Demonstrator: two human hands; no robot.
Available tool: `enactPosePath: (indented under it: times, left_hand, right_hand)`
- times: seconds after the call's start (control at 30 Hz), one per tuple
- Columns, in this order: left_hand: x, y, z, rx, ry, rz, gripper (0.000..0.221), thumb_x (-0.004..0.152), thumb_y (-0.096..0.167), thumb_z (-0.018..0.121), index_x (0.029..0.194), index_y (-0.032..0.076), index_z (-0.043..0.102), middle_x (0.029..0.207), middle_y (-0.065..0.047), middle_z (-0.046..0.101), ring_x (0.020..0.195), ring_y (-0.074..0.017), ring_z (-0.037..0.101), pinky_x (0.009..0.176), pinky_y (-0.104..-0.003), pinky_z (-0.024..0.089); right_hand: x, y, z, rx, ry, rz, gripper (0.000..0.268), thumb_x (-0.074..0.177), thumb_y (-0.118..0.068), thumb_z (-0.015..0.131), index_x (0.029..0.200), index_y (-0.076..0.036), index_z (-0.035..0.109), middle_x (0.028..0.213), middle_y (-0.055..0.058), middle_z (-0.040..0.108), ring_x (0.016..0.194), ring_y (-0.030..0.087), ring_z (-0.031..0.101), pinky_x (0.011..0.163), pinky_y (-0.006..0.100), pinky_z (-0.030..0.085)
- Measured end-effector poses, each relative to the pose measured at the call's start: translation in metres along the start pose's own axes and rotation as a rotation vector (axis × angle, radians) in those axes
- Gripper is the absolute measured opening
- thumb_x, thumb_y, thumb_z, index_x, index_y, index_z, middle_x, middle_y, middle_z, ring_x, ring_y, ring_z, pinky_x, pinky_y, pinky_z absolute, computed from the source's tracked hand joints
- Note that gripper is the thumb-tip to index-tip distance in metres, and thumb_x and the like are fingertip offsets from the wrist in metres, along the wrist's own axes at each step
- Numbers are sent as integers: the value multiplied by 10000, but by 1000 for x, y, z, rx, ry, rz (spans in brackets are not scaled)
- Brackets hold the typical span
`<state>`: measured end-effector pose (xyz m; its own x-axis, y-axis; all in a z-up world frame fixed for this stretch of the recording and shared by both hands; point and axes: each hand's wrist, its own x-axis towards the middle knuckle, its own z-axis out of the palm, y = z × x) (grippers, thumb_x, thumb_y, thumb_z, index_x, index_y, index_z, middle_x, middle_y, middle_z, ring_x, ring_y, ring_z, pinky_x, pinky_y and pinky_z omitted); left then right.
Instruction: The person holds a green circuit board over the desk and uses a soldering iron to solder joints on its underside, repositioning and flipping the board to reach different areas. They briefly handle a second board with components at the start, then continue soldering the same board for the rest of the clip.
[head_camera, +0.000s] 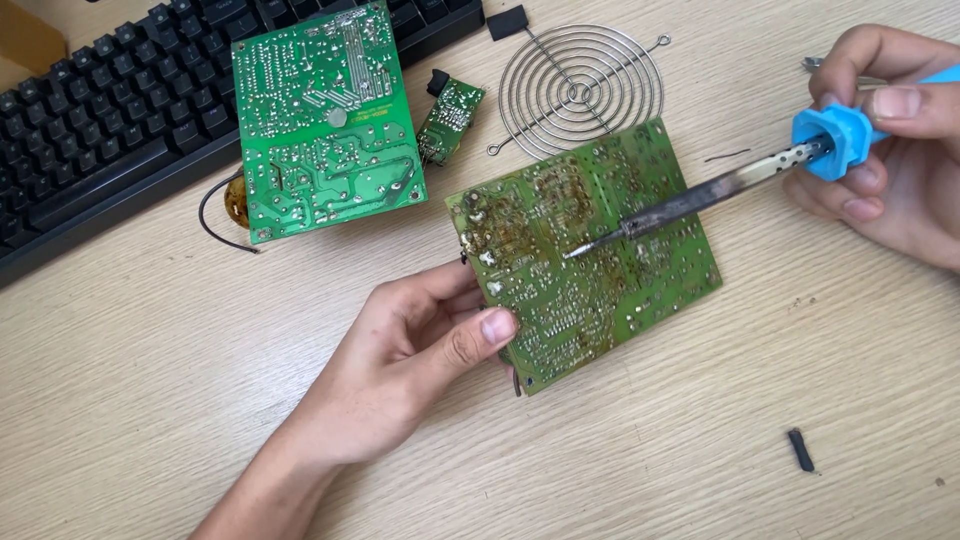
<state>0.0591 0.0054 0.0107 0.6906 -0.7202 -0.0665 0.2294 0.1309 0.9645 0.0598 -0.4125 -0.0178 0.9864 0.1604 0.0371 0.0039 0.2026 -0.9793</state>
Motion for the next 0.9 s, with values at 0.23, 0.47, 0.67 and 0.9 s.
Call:
enactPosePath:
  times: [0.23, 0.47, 0.67, 0.9]
  left_hand:
    - [0, 1, -2, 10, -30, -12, 502, 1136, 273, 658, 1507, -65, 671, 1426, -120, 774, 1265, -164, 723, 1131, -326, 590]
    - [0, -3, -5, -26, -48, -19, 506, 1149, 278, 650, 1527, -58, 650, 1399, -97, 755, 1189, -146, 704, 1069, -322, 595]
    - [-3, 8, -18, 42, -124, -140, 362, 1138, 276, 666, 1354, -8, 729, 1270, -40, 777, 1204, -128, 712, 1074, -310, 587]
    - [-11, 54, -1, 721, 193, -307, 242, 1011, 357, 826, 1048, 119, 841, 954, 52, 879, 900, -45, 840, 809, -241, 661]
  right_hand:
    - [1, 0, 2, 21, -2, -18, 323, 1035, -384, 777, 1059, -98, 630, 592, -14, 480, 433, 79, 426, 449, 242, 333]
    - [2, 1, 0, 35, 2, -12, 298, 1035, -367, 749, 1056, -90, 640, 579, -11, 472, 405, 94, 429, 446, 274, 317]
    - [-3, 23, -81, 175, 49, -2, 186, 1161, -478, 696, 1199, -297, 671, 645, -149, 474, 472, 25, 372, 500, 253, 285]
    - [-5, 36, -128, 128, 135, -196, 118, 1084, -393, 678, 997, -345, 613, 899, -276, 524, 741, -101, 397, 747, 111, 281]
